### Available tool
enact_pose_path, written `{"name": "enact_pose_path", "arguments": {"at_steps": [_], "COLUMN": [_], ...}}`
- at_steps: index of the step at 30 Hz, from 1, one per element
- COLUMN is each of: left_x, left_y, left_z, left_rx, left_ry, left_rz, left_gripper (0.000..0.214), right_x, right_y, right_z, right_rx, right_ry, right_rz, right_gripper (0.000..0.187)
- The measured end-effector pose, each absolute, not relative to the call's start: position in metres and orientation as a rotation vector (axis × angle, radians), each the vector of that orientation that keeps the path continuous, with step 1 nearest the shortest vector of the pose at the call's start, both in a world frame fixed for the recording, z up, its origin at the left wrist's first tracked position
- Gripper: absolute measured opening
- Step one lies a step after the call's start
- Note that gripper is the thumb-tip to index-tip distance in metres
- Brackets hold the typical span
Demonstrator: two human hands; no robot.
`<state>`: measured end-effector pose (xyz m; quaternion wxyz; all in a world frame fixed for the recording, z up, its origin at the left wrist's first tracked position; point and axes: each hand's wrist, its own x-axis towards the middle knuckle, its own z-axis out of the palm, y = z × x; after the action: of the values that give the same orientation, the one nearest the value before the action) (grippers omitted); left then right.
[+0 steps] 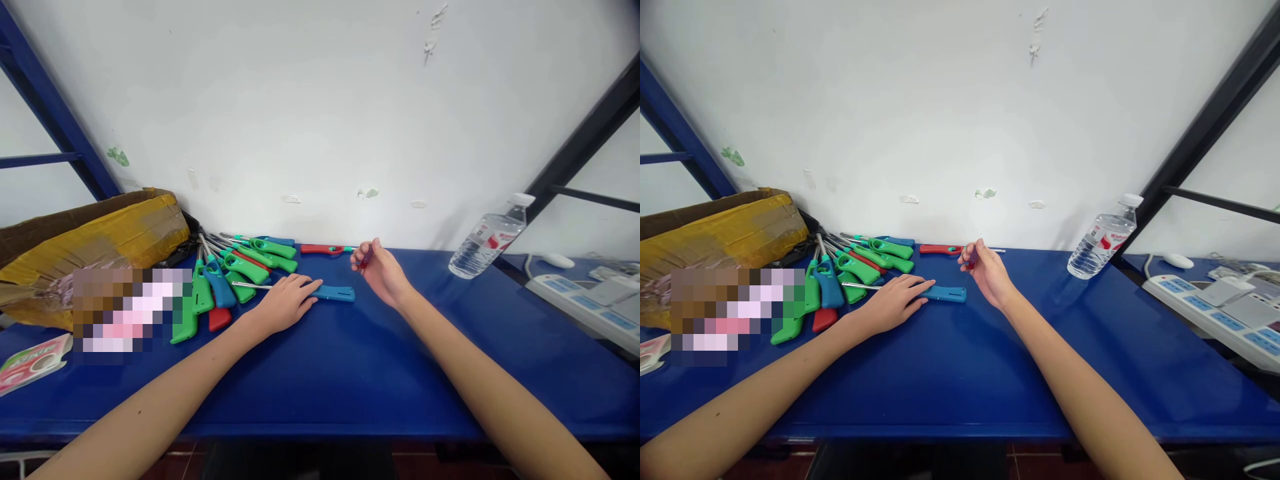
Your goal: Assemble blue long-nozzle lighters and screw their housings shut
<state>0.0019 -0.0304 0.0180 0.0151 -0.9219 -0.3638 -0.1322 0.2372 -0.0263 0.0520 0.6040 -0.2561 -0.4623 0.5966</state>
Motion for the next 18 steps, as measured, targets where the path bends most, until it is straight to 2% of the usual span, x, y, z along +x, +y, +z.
{"name": "enact_pose_path", "arguments": {"at_steps": [18], "left_x": [0.0017], "left_y": [-0.0296], "left_z": [0.0167], "left_rx": [-2.862], "left_ry": [-1.116], "left_rz": [-0.427], "left_gripper": [0.042], "right_x": [0.2348], "right_y": [-0.0273], "right_z": [0.0509], "right_rx": [-0.587], "right_ry": [-1.098], "right_rz": [1.397], "right_gripper": [0.037]}}
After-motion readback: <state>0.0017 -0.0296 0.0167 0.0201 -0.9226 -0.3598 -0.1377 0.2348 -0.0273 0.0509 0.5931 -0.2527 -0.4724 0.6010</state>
